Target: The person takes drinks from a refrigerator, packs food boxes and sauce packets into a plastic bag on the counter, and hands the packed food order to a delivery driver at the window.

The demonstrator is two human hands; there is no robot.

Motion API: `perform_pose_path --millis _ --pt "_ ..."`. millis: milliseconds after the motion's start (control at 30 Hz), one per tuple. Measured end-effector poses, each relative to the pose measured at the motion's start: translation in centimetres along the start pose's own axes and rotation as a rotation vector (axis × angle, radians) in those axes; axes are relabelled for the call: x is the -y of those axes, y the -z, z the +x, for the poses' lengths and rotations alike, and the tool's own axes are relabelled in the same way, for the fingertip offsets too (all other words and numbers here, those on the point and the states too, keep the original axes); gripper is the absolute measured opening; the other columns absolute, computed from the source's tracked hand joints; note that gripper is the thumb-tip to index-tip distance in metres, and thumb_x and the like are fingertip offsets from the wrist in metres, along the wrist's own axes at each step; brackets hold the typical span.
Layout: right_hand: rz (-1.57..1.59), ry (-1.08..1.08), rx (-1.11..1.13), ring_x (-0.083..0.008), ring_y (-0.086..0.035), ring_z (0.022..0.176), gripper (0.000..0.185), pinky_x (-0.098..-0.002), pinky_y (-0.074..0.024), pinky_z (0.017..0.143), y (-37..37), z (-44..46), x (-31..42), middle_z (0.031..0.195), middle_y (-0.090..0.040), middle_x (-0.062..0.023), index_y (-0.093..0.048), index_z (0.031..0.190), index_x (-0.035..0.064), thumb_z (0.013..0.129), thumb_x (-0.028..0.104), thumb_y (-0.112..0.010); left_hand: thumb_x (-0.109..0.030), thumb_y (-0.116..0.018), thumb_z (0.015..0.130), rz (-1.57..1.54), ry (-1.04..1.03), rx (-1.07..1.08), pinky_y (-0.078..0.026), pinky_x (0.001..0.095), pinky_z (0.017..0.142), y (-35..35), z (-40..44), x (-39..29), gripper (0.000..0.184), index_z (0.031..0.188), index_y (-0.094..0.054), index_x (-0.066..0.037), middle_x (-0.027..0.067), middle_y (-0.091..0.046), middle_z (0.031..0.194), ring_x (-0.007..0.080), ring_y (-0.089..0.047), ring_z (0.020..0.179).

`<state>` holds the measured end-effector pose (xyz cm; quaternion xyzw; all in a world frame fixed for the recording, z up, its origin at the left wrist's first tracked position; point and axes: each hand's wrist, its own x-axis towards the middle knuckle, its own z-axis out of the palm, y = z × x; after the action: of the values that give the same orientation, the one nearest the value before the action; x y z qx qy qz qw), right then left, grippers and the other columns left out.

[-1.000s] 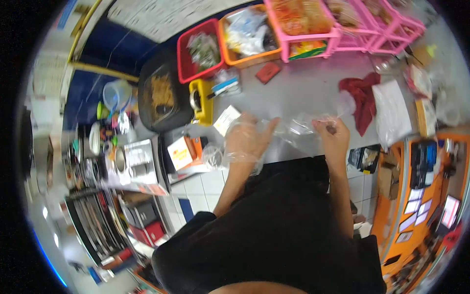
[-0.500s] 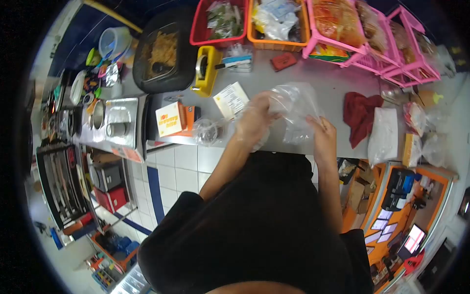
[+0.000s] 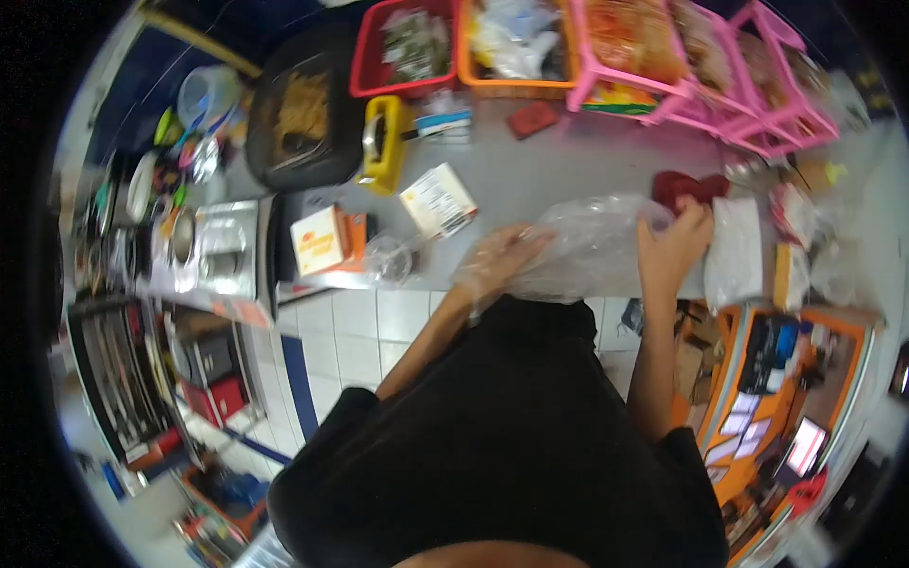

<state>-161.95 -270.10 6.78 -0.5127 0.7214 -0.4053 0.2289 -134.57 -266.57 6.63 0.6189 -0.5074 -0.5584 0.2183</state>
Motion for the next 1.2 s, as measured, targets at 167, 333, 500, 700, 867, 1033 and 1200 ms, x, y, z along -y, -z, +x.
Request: perform_pose_path --millis 167,333,500,700,867,1033,1200 --pt "0.285 0.162 0.484 -0.0273 -0.061 0.100 0.031 -0.0388 -0.0519 0.088 -8.4 -3.4 -2.0 0.104 -0.061 -0.0156 -0.061 0.112 0.0012 0.088 0.015 -0.076 -0.029 -0.059 0.101 0.159 -0.699 -0.016 -0.056 0.0430 0.084 -3.5 1.3 -1.0 0.038 0.137 -0.064 -0.017 0.0178 -0.071 0.117 0.0299 -0.071 0.098" --pt "0.206 0.701 0.333 -0.0231 -0.063 0.107 0.029 -0.0356 -0.0540 0.094 -14.9 8.4 -7.2 0.113 -0.064 -0.0108 -0.063 0.120 0.0026 0.096 0.017 -0.067 -0.019 -0.057 0.098 0.221 -0.490 0.453 -0.058 0.0427 0.083 -4.6 -0.9 2.3 0.049 0.147 -0.053 -0.014 0.0147 -0.068 0.129 0.0273 -0.071 0.103" --pt "0.847 -0.348 0.229 -0.0226 -0.066 0.105 0.034 -0.0365 -0.0534 0.096 -11.3 12.8 -6.1 0.101 -0.068 -0.0063 -0.066 0.115 0.0050 0.096 0.033 -0.068 -0.006 -0.059 0.096 0.108 -0.587 -0.370 -0.059 0.0380 0.065 -0.2 -7.5 5.7 0.043 0.139 -0.057 -0.011 0.0126 -0.073 0.112 0.0255 -0.070 0.070" --pt "0.018 -0.165 0.589 -0.0325 -0.042 0.141 0.086 -0.0452 -0.0353 0.117 -10.3 2.9 2.0 0.151 -0.044 -0.0198 -0.045 0.149 0.0042 0.085 0.053 -0.076 -0.027 -0.087 0.073 0.510 -0.659 -0.780 -0.042 0.0562 0.108 0.3 -7.4 0.9 0.077 0.138 -0.049 -0.010 0.0273 -0.041 0.144 0.0480 -0.044 0.132" --pt "-0.033 0.046 0.896 -0.0368 -0.043 0.142 0.088 -0.0457 -0.0315 0.119 -9.2 2.9 -0.5 0.157 -0.042 -0.0181 -0.038 0.157 0.0088 0.088 0.052 -0.073 -0.026 -0.070 0.089 0.896 -0.439 -0.595 -0.050 0.0561 0.099 -4.4 2.9 1.5 0.055 0.137 -0.049 -0.009 0.0247 -0.068 0.112 0.0379 -0.069 0.106" --pt "-0.896 0.960 1.167 -0.0316 -0.064 0.117 0.067 -0.0414 -0.0484 0.102 -7.6 5.3 -4.1 0.137 -0.061 -0.0203 -0.055 0.144 0.0076 0.089 0.040 -0.074 -0.019 -0.060 0.093 0.434 -0.105 -0.236 -0.058 0.0452 0.080 -2.0 -0.8 -3.0 0.035 0.125 -0.055 -0.006 0.0181 -0.072 0.094 0.0353 -0.071 0.086" --pt "-0.437 0.614 2.154 -0.0206 -0.073 0.087 0.033 -0.0338 -0.0548 0.080 -7.2 6.0 15.6 0.095 -0.075 -0.0141 -0.070 0.112 0.0020 0.091 0.026 -0.073 -0.015 -0.057 0.095 0.794 -0.403 -0.298 -0.057 0.0430 0.075 -4.8 2.9 1.7 0.029 0.118 -0.055 0.002 0.0243 -0.069 0.105 0.0364 -0.070 0.095"
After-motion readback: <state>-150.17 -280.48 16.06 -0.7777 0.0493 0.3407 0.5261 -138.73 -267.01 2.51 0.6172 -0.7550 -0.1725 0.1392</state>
